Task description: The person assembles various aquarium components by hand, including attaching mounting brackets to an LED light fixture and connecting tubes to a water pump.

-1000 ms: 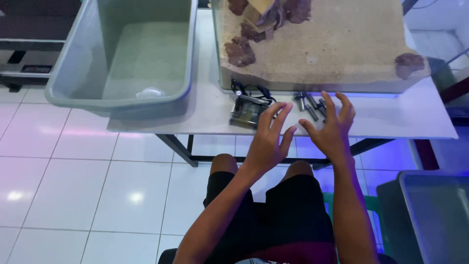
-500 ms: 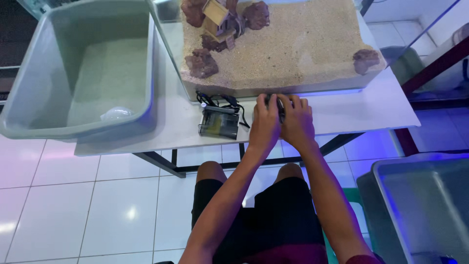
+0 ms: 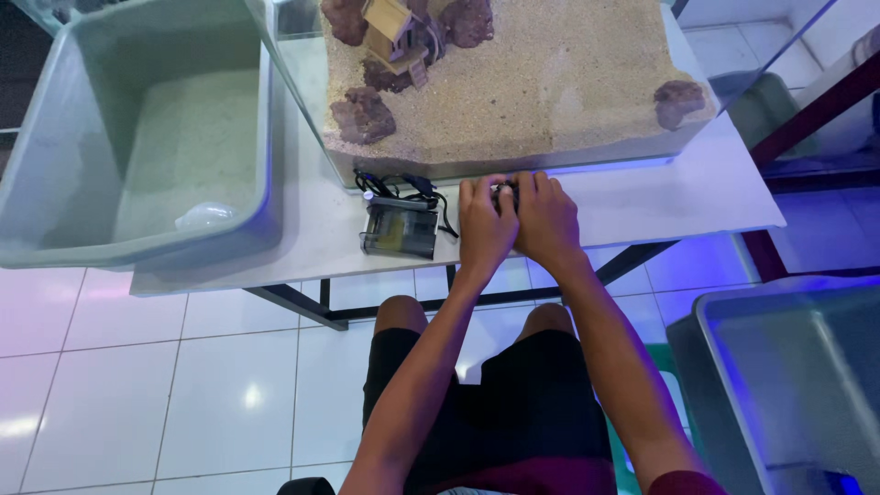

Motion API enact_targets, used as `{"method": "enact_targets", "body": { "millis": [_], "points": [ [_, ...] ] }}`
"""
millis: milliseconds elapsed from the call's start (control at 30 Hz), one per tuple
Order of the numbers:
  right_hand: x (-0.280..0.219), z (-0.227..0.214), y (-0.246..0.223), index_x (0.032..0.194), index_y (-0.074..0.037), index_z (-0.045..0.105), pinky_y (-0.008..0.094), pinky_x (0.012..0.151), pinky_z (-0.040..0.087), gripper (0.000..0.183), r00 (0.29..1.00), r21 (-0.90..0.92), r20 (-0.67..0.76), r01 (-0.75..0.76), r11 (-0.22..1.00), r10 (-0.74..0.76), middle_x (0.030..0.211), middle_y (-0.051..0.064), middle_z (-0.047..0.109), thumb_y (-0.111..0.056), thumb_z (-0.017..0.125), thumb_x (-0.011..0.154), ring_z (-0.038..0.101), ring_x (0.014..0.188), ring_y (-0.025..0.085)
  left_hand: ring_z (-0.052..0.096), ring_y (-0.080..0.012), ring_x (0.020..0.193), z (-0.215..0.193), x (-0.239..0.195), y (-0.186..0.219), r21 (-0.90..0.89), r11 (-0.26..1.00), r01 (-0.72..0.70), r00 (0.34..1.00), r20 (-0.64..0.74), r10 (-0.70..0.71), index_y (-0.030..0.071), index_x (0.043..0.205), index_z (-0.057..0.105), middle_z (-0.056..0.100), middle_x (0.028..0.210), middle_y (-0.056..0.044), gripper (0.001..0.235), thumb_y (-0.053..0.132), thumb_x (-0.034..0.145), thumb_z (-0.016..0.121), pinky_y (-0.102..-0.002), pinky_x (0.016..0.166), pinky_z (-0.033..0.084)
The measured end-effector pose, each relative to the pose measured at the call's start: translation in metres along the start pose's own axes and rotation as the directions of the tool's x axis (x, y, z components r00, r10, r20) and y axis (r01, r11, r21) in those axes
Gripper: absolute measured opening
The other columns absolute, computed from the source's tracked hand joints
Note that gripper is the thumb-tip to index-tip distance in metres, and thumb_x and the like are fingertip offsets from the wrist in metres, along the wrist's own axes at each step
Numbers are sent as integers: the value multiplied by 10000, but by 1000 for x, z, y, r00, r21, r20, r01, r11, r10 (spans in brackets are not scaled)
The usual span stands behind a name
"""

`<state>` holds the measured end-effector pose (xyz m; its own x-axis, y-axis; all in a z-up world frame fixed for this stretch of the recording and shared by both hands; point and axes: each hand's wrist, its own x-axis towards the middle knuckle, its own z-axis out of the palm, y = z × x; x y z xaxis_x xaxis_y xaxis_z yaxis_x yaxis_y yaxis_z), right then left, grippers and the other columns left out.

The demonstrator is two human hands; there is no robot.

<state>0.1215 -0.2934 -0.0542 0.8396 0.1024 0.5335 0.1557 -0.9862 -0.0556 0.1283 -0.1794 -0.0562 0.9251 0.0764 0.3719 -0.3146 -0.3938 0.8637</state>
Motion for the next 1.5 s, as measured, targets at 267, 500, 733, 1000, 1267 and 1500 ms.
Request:
{"method": "enact_targets", "body": {
  "millis": [267, 500, 733, 1000, 1267, 1500],
  "points": [
    [6, -19, -10, 1221, -134, 542, 473, 678, 621, 306, 995, 1, 97, 5, 1000, -5, 1002, 73, 555, -288, 605, 965, 650, 962, 313, 645, -376, 1117, -9, -1, 10, -44, 999, 15, 999, 31, -14, 100, 1255, 645, 537, 1161, -102, 292, 203, 986, 593, -421, 941, 551],
    [8, -17, -9, 1271, -130, 497, 565, 703, 606, 358, 985, 60, 175, -6, 998, -5, 983, 106, 551, -290, 569, 959, 634, 967, 361, 692, -309, 1063, -19, 0, 16, -165, 986, -6, 998, 55, 15, 111, 1172, 705, 692, 1113, -106, 240, 238, 1033, 556, -403, 908, 583],
    [6, -18, -9, 1123, -77, 522, 561, 669, 605, 285, 981, 81, 194, -16, 997, 0, 1019, 128, 527, -275, 598, 933, 614, 982, 397, 689, -278, 1031, -14, -3, 9, -168, 986, -18, 1000, 20, 21, 112, 1138, 717, 622, 1186, -88, 210, 223, 993, 614, -363, 842, 621],
    [5, -4, 0, 1068, -101, 509, 532, 622, 595, 236, 991, 97, 127, 28, 995, -40, 892, 92, 525, -251, 584, 903, 653, 846, 361, 664, -285, 1105, -18, -4, 11, -119, 985, -125, 992, 1, 126, 144, 1141, 668, 634, 1083, -52, 189, 259, 1030, 567, -409, 953, 545],
    [3, -16, -9, 1069, -172, 547, 501, 610, 597, 207, 998, 101, -33, 63, 993, -60, 906, 48, 566, -258, 586, 885, 711, 720, 347, 642, -312, 1164, -19, -7, 8, -182, 977, -108, 993, 21, 114, 132, 1230, 657, 636, 1136, -73, 258, 270, 1062, 518, -428, 1007, 521],
    [3, -4, 3, 1139, -167, 587, 573, 621, 591, 344, 994, 251, -113, 35, 967, -7, 983, 94, 592, -158, 639, 799, 695, 685, 462, 615, -372, 1244, -23, -5, 10, -259, 964, -67, 987, 127, 102, 114, 1341, 619, 652, 1232, -144, 363, 275, 1112, 389, -491, 1074, 471]
  ]
}}
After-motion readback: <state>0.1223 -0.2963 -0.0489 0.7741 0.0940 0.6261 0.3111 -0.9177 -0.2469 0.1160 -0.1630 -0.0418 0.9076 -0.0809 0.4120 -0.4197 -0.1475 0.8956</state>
